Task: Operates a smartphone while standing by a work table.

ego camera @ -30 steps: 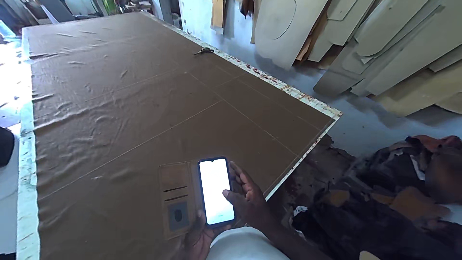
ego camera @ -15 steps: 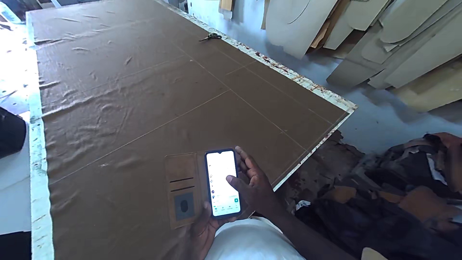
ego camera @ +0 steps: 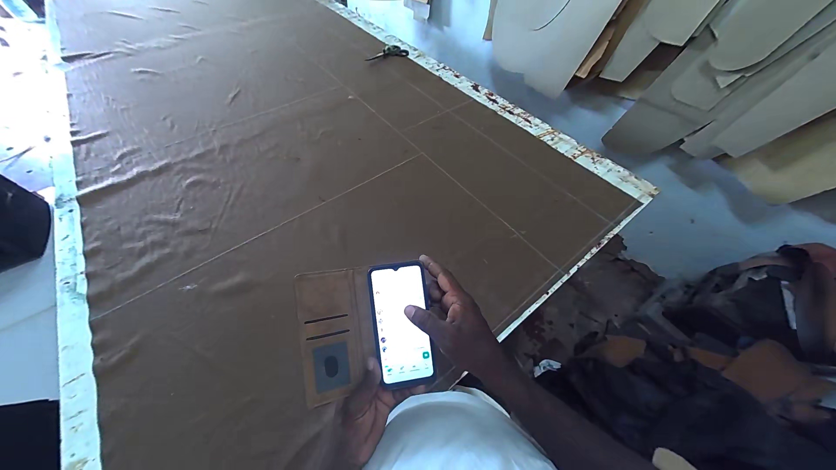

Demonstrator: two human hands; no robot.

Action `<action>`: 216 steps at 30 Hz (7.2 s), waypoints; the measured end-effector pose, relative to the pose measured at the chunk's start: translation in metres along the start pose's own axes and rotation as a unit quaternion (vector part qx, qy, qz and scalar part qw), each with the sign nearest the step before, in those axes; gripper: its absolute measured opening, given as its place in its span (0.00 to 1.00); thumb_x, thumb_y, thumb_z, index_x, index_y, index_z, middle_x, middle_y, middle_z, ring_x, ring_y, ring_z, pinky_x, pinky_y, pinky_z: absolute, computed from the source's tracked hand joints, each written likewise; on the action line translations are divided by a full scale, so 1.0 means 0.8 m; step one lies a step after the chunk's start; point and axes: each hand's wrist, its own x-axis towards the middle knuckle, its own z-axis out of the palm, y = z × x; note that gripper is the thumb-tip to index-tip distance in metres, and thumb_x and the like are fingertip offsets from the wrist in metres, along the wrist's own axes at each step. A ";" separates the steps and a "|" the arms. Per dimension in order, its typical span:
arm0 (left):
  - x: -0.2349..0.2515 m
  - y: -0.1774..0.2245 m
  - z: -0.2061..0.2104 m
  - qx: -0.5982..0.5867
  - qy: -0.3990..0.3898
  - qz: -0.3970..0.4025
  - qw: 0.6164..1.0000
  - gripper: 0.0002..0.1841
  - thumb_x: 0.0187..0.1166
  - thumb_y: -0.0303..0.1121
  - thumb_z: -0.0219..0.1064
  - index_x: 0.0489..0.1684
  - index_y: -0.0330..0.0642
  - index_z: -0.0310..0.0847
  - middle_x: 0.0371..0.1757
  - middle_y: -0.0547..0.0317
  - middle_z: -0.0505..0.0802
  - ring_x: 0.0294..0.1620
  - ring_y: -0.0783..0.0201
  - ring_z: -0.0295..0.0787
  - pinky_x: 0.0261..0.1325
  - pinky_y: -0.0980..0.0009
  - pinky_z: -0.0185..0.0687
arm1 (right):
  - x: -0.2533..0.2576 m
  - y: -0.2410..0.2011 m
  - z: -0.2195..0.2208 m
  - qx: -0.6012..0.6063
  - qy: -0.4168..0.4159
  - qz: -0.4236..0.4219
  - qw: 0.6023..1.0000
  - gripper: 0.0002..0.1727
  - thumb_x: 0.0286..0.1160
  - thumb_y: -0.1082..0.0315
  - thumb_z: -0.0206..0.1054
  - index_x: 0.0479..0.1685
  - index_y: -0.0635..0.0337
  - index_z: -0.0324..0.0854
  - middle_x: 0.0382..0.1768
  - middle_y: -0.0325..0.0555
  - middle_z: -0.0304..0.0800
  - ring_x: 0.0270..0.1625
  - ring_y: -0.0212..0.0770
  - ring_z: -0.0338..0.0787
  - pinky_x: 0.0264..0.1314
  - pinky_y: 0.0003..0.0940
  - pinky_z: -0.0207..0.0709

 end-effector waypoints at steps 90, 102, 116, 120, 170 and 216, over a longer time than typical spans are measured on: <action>0.004 0.001 -0.002 0.001 0.005 -0.012 1.000 0.27 0.89 0.45 0.59 0.78 0.34 0.69 0.70 0.34 0.85 0.66 0.41 0.89 0.72 0.46 0.83 | 0.007 0.002 -0.003 -0.007 -0.005 0.056 0.998 0.42 0.76 0.64 0.75 0.91 0.44 0.58 0.45 0.47 0.97 0.38 0.45 0.97 0.39 0.38 0.93; 0.004 0.001 -0.001 0.016 0.006 -0.025 1.000 0.28 0.88 0.46 0.61 0.78 0.35 0.69 0.69 0.34 0.86 0.64 0.42 0.89 0.70 0.47 0.84 | 0.003 0.007 -0.013 -0.010 -0.004 0.040 0.999 0.52 0.71 0.71 0.76 0.94 0.39 0.48 0.56 0.47 0.93 0.43 0.46 0.97 0.44 0.42 0.94; 0.004 0.003 0.000 0.013 0.012 -0.021 1.000 0.27 0.88 0.45 0.60 0.78 0.34 0.70 0.69 0.34 0.86 0.64 0.41 0.90 0.70 0.46 0.84 | 0.002 0.011 -0.012 -0.025 -0.007 0.031 0.999 0.54 0.70 0.64 0.79 0.95 0.38 0.46 0.61 0.42 0.91 0.51 0.43 0.96 0.52 0.40 0.94; 0.005 0.002 -0.001 0.010 0.009 -0.023 1.000 0.28 0.88 0.46 0.59 0.78 0.34 0.70 0.69 0.34 0.86 0.64 0.42 0.90 0.71 0.47 0.84 | 0.000 0.013 -0.013 -0.061 0.001 0.015 0.998 0.57 0.66 0.59 0.81 0.96 0.38 0.46 0.70 0.41 0.84 0.60 0.38 0.91 0.58 0.38 0.90; 0.005 0.000 -0.001 0.013 0.024 -0.020 0.999 0.28 0.88 0.46 0.59 0.78 0.34 0.69 0.69 0.34 0.86 0.64 0.43 0.90 0.70 0.48 0.85 | 0.010 0.022 -0.028 -0.113 -0.031 0.005 0.993 0.61 0.63 0.62 0.82 0.97 0.36 0.40 0.74 0.37 0.81 0.62 0.36 0.90 0.60 0.37 0.89; 0.008 -0.001 0.002 0.049 0.041 -0.020 0.998 0.29 0.86 0.48 0.61 0.77 0.35 0.71 0.68 0.36 0.87 0.62 0.44 0.91 0.68 0.49 0.86 | 0.013 0.023 -0.014 -0.024 0.000 0.017 1.000 0.52 0.73 0.64 0.75 0.96 0.42 0.44 0.64 0.43 0.87 0.53 0.40 0.94 0.54 0.39 0.92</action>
